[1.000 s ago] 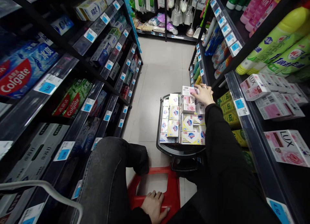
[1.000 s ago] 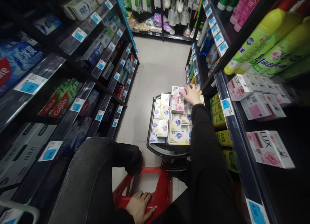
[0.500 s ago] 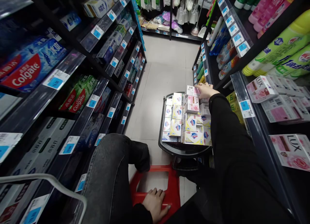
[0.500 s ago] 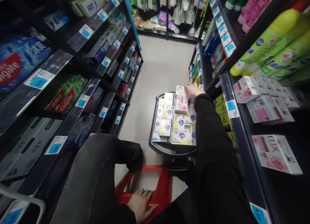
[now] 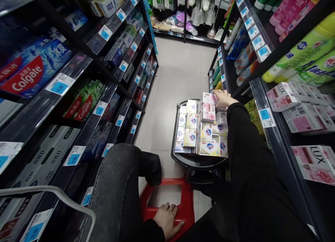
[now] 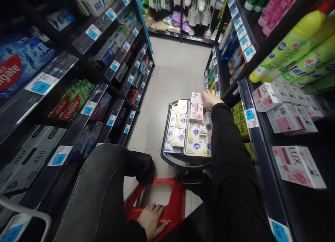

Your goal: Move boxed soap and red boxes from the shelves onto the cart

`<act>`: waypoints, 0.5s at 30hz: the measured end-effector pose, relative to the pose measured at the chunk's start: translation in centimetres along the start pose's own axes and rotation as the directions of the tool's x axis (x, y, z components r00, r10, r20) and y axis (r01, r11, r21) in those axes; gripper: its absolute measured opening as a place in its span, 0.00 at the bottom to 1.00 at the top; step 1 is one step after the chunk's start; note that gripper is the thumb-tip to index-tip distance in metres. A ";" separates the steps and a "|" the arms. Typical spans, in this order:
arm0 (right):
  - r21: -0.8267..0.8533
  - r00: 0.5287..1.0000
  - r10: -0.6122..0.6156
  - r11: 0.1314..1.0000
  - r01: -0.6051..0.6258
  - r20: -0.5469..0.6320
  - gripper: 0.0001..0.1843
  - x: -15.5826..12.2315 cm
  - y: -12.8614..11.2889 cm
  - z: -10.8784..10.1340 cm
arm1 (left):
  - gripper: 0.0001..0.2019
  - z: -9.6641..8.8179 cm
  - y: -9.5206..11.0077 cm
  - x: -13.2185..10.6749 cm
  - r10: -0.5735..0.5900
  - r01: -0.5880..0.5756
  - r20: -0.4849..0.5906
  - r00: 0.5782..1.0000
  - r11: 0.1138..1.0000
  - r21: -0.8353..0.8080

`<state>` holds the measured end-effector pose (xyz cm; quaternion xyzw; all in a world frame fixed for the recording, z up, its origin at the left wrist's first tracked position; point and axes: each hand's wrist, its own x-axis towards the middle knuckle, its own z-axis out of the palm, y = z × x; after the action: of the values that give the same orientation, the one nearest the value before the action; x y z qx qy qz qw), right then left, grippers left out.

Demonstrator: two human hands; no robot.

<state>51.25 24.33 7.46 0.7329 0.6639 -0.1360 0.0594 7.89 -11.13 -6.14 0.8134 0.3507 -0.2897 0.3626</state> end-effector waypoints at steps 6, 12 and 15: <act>0.312 0.906 0.424 0.862 -0.401 -0.007 0.39 -1.8 4.0 0.6 | 0.28 0.0 0.2 -0.2 0.012 -0.012 0.001 1.000 1.000 -0.005; 0.395 0.843 0.532 0.761 -0.515 0.075 0.22 -3.1 3.2 2.3 | 0.27 0.3 0.1 -0.1 0.013 -0.013 -0.011 1.000 1.000 0.013; 0.420 0.854 0.519 0.767 -0.485 0.040 0.19 -3.5 3.1 2.3 | 0.27 0.5 0.0 0.0 0.012 -0.012 -0.021 1.000 1.000 0.013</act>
<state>53.78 20.05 5.97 0.8837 0.4010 -0.2240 -0.0896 7.77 -11.49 -6.42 0.8208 0.3476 -0.2812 0.3556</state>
